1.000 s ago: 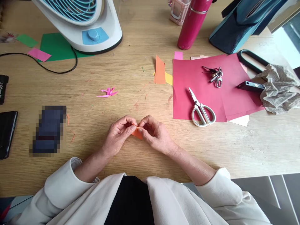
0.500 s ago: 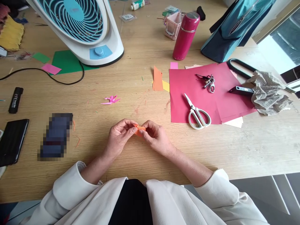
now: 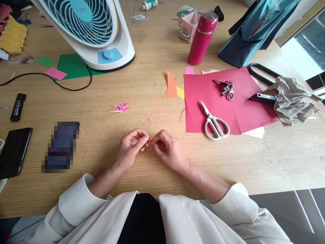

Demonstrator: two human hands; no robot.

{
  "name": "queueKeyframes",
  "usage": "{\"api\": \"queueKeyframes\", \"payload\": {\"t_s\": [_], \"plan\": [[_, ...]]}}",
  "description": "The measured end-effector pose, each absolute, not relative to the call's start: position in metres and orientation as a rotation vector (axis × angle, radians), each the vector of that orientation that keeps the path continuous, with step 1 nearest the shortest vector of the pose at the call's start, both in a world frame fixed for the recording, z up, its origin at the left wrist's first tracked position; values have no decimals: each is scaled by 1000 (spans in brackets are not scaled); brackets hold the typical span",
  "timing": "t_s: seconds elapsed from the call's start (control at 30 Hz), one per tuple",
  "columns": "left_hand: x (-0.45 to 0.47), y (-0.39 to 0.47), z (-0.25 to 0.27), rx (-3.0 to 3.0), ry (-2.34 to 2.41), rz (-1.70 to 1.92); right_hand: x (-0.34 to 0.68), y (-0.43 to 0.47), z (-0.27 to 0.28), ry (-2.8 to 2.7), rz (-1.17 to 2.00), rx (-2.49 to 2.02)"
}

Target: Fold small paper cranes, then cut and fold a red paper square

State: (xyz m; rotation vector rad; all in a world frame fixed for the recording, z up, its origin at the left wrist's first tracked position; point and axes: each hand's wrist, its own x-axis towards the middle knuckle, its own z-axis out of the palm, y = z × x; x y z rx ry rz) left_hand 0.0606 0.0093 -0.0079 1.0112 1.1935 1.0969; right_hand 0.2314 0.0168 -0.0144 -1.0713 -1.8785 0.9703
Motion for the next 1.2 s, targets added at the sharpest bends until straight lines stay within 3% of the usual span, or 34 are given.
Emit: {"api": "queueKeyframes", "payload": {"t_s": [0.33, 0.77, 1.2], "plan": [[62, 10, -5, 994, 1096, 1138, 231, 19, -22, -1473, 1411, -1147], [61, 10, -4, 1095, 1169, 1153, 232, 22, -18, -1402, 1522, -1113], [58, 8, -8, 1339, 1340, 1105, 232, 19, -23, -1458, 1389, -1122]]}}
